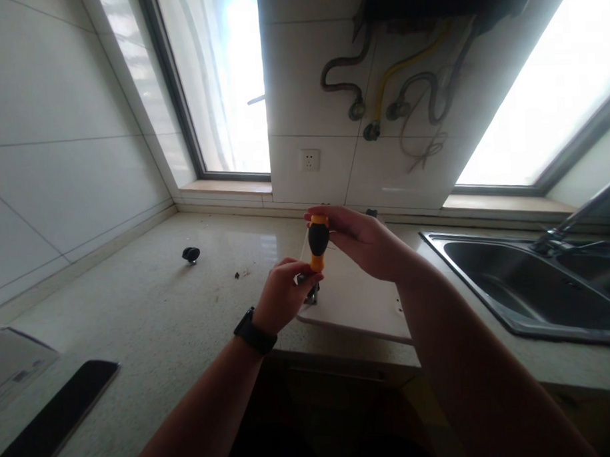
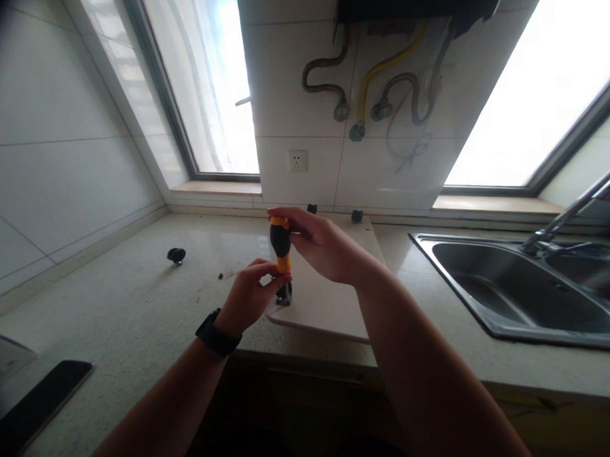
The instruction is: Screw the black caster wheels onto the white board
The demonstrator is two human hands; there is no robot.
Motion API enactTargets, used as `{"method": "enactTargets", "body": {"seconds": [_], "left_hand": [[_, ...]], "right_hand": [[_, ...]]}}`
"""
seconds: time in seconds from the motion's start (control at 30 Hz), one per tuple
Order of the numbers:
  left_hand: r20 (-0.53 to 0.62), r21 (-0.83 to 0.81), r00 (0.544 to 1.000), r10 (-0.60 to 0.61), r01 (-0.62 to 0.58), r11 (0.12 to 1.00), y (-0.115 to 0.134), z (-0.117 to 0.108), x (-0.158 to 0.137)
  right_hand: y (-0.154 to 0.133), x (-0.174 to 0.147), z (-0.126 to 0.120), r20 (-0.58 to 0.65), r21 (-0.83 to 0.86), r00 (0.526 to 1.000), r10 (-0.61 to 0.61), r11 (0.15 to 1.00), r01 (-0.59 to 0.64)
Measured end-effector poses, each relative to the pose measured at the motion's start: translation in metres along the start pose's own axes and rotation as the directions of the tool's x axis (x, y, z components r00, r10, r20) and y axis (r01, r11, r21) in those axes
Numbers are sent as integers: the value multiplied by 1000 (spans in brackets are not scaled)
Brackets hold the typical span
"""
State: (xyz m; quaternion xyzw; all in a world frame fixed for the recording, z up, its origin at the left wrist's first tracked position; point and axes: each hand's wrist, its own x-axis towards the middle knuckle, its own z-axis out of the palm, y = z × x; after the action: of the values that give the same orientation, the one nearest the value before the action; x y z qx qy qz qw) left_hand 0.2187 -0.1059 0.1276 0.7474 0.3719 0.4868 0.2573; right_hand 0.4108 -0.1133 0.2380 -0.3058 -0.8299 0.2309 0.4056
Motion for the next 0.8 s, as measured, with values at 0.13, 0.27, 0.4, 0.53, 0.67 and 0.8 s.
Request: {"method": "enactTargets", "body": {"seconds": [0.13, 0.27, 0.4, 0.53, 0.67, 0.8], "left_hand": [[33, 11, 999, 39, -39, 999, -1, 1, 0], [46, 28, 998, 47, -48, 998, -1, 0, 1], [80, 28, 996, 37, -39, 999, 1, 0, 0], [47, 63, 997, 63, -66, 996, 3, 2, -1], [-20, 84, 998, 68, -66, 994, 4, 4, -3], [-44, 85, 997, 63, -59, 995, 3, 4, -4]], "right_hand": [[2, 0, -1, 40, 123, 999, 27, 992, -32], [2, 0, 6, -86, 224, 990, 108, 971, -86], [-2, -2, 22, -319, 81, 941, 113, 993, -91], [-14, -4, 37, -493, -282, 870, 3, 946, -163], [-18, -3, 37, -491, -304, 871, -12, 939, -159], [-14, -1, 19, -125, 119, 990, 69, 991, -55]]}}
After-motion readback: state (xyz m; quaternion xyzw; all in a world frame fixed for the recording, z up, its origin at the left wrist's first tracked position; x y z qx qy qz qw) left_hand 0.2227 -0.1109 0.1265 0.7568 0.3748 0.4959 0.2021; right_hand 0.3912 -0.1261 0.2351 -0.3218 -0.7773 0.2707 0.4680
